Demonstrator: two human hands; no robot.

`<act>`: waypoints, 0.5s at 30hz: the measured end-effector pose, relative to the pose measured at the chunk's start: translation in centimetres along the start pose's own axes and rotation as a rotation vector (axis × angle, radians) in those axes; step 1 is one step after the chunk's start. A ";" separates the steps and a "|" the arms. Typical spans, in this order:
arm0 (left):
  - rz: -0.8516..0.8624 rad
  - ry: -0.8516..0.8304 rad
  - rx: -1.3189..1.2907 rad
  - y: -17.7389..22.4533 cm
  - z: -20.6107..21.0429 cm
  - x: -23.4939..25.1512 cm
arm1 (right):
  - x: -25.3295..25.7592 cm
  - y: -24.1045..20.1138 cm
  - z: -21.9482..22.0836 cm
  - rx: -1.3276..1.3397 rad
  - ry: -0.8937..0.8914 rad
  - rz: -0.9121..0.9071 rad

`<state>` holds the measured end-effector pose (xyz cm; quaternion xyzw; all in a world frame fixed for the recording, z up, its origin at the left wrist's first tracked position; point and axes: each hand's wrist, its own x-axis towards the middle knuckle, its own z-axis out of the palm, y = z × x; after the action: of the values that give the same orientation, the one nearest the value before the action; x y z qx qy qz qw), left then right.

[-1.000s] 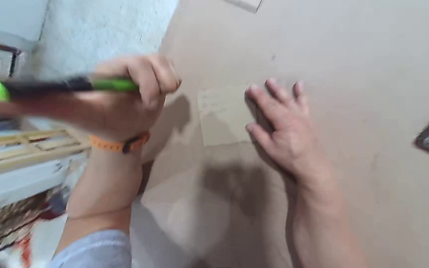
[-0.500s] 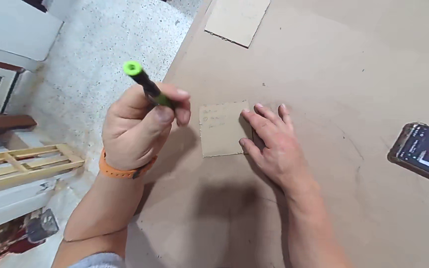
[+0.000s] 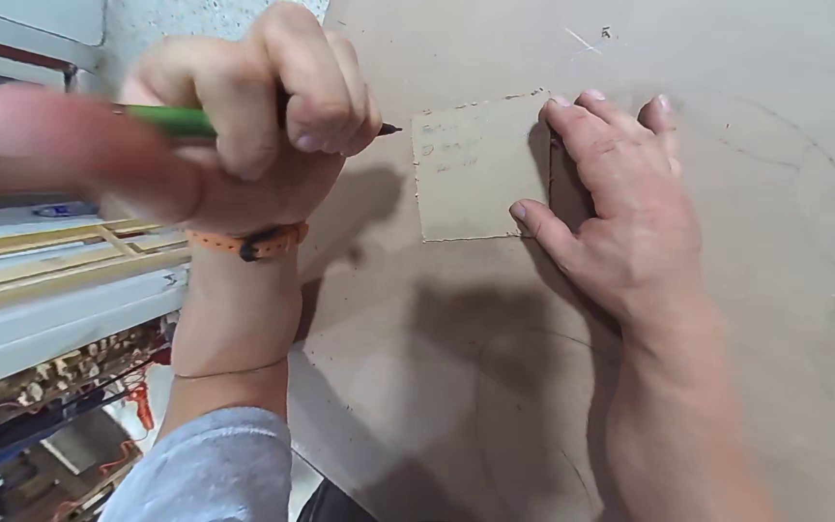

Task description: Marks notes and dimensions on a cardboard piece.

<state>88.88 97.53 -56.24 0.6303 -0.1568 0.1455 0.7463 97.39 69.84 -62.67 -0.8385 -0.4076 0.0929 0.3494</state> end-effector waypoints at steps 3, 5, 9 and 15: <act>-0.197 -0.096 0.037 -0.9 -1.0 0.3 | 0.0 0.1 0.0 -0.004 -0.010 0.001; -0.370 -0.227 0.089 -1.8 -2.3 0.3 | 0.0 0.1 -0.1 -0.002 -0.016 0.007; -0.528 -0.277 0.034 -2.4 -2.6 -0.2 | 0.1 0.1 -0.1 -0.006 -0.025 0.015; -0.392 -0.288 0.290 -3.5 -2.1 -0.2 | 0.0 0.1 -0.1 -0.006 -0.027 0.017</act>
<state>90.27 98.98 -59.81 0.7628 -0.1139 -0.0715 0.6325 97.49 69.76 -62.62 -0.8417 -0.4054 0.1058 0.3407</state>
